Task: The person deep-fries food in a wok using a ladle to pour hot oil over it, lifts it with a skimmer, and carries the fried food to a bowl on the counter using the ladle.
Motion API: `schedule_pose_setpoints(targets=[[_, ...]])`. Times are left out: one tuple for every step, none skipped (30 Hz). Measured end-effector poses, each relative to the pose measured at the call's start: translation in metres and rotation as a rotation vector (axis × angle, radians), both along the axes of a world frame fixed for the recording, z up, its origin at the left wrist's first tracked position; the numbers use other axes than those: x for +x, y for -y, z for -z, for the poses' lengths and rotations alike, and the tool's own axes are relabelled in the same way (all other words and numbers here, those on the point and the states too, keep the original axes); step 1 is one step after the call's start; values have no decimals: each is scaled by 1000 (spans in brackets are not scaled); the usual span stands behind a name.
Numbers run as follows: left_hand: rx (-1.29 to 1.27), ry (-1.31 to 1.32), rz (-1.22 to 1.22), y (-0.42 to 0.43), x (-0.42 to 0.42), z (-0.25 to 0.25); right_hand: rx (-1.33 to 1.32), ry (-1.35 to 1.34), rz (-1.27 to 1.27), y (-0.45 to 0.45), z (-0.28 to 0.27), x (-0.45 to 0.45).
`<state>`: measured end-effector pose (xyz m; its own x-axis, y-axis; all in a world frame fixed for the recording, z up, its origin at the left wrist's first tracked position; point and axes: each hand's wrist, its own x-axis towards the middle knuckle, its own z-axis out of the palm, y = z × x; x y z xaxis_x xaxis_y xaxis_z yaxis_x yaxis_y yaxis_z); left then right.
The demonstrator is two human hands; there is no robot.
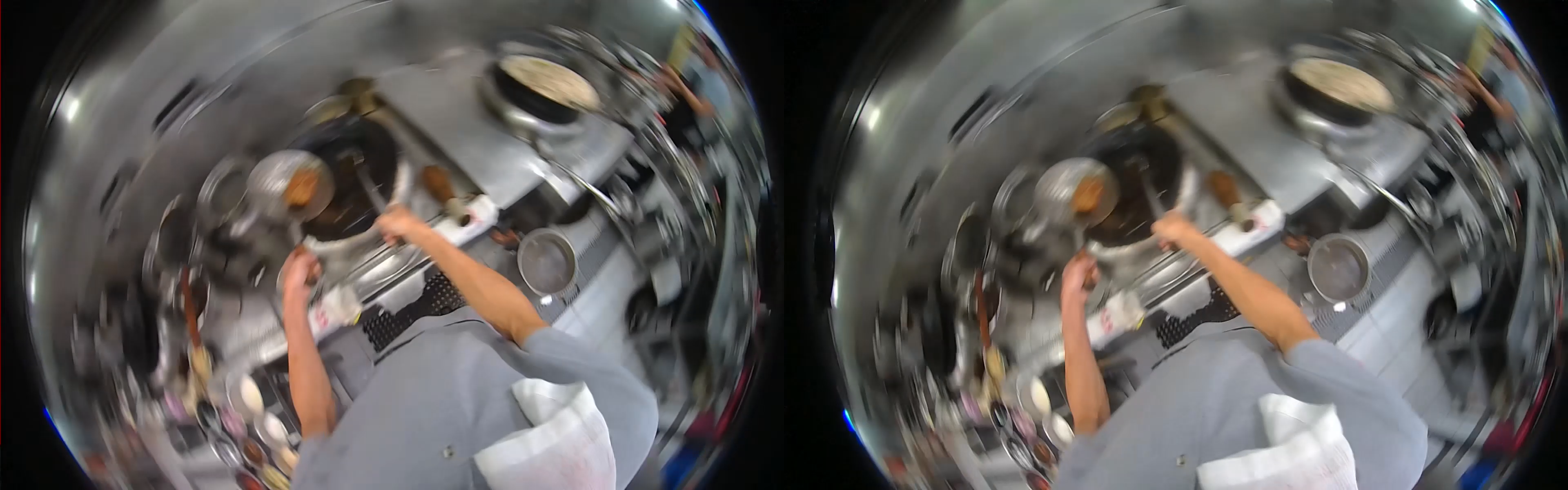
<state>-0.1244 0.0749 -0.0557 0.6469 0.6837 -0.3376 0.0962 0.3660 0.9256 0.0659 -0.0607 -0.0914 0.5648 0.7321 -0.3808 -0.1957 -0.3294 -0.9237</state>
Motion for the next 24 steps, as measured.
schedule_pose_setpoints(targets=[[7,-1,-32,-3,1,-6,44,-152,8,-2,-10,-3],[36,-84,-63,-6,1,-12,131,-398,39,-7,-14,-7],[112,-130,-63,-9,2,-19,252,-678,99,-9,-20,-9],[169,-136,-100,3,4,-29,302,-844,84,3,-30,-8],[190,-150,-133,4,3,-33,318,-937,84,3,-32,-10],[210,-168,-151,4,6,-36,337,-1033,99,4,-33,-9],[208,-162,-151,5,8,-40,336,-1027,99,5,-35,-8],[212,-182,-154,4,10,-41,374,-1072,99,8,-37,-9],[211,-205,-157,4,10,-40,406,-1121,101,12,-40,-10],[201,-204,-159,5,12,-39,396,-1118,105,15,-43,-8],[173,-180,-166,5,12,-36,395,-1090,87,18,-44,-8],[151,-152,-175,4,13,-34,400,-1059,66,20,-46,-8],[125,-159,-126,3,13,-34,405,-1044,57,20,-49,-8],[118,-162,-125,5,15,-35,398,-1046,61,21,-49,-6],[121,-167,-141,5,17,-37,384,-1010,41,21,-50,-3],[126,-171,-158,6,19,-39,369,-974,19,20,-52,-1],[122,-174,-159,8,22,-42,358,-975,15,21,-56,-1],[124,-178,-149,9,25,-45,356,-977,15,21,-60,-2],[129,-182,-139,10,28,-49,332,-946,23,21,-65,-3],[129,-184,-139,9,31,-52,308,-915,32,20,-65,-3],[105,-189,-110,8,33,-54,308,-918,32,19,-65,-2],[81,-193,-81,7,36,-57,313,-911,13,18,-65,-1],[81,-195,-81,6,38,-56,317,-905,-5,17,-63,0],[80,-202,-83,5,41,-54,316,-907,-5,17,-61,2]])
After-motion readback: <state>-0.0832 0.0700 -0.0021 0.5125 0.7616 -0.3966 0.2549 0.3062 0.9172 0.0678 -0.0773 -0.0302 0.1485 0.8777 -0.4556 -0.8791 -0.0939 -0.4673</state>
